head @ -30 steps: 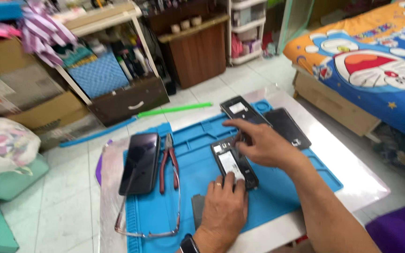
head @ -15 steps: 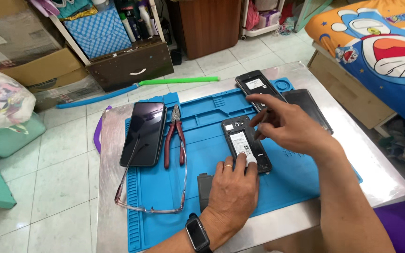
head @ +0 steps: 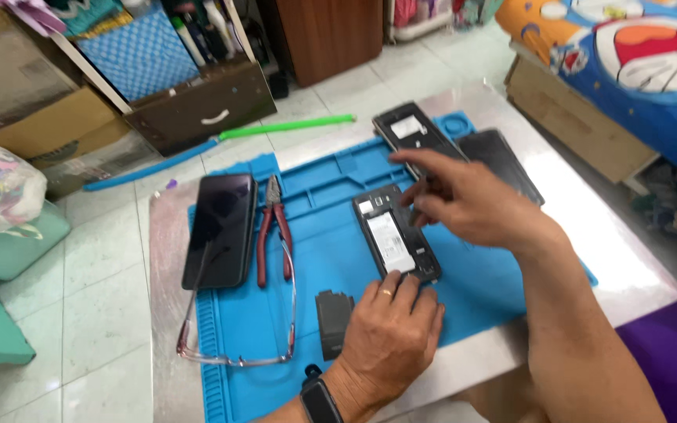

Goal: The person works on a disassembled smartphone placed on a blue mat, using their hands to point at and touch the internal battery and components. They handle the phone's internal parts and occasionally pick up a small tool to interact with the device.

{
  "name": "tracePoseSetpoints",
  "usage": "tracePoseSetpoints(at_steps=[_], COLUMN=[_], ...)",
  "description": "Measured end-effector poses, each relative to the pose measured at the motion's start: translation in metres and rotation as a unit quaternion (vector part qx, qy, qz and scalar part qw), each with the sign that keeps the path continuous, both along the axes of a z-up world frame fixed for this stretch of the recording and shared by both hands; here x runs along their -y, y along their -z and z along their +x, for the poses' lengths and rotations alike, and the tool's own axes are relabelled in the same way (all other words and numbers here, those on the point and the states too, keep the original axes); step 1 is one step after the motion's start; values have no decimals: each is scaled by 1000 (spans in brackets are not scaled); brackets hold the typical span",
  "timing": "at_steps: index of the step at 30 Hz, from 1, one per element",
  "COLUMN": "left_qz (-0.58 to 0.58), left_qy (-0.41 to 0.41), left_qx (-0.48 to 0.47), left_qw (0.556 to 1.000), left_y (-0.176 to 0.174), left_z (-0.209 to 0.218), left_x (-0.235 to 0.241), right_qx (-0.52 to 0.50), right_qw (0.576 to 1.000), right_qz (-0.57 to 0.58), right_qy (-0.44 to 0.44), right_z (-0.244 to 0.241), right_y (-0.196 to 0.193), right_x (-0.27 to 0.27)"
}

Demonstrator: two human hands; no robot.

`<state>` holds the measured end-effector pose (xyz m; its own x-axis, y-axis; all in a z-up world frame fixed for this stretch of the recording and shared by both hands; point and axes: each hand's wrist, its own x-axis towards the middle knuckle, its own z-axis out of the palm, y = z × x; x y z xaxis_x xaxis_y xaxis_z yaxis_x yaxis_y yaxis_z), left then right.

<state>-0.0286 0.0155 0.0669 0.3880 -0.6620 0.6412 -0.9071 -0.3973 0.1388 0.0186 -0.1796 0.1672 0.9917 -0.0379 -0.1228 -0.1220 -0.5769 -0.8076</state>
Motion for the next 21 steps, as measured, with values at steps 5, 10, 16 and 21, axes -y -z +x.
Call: tracePoseSetpoints(at_steps=[5,10,16,21], left_qz=[30,25,31,44], left_qy=[-24,-49,-53,-53], left_qx=[19,58,63,62], left_qw=[999,997,996,996], left_y=[1,3,5,8], left_z=[-9,-9,-11,-15], left_x=[0,3,3,2], right_qx=[30,48,161,211], right_qw=[1000,999,980,964], right_qz=[4,-9,-114,-157], right_qy=[8,-7,-23,-36], right_z=[-2,-3,1,1], right_y=[7,6,20,23], right_x=[-2,-5,-5,-9])
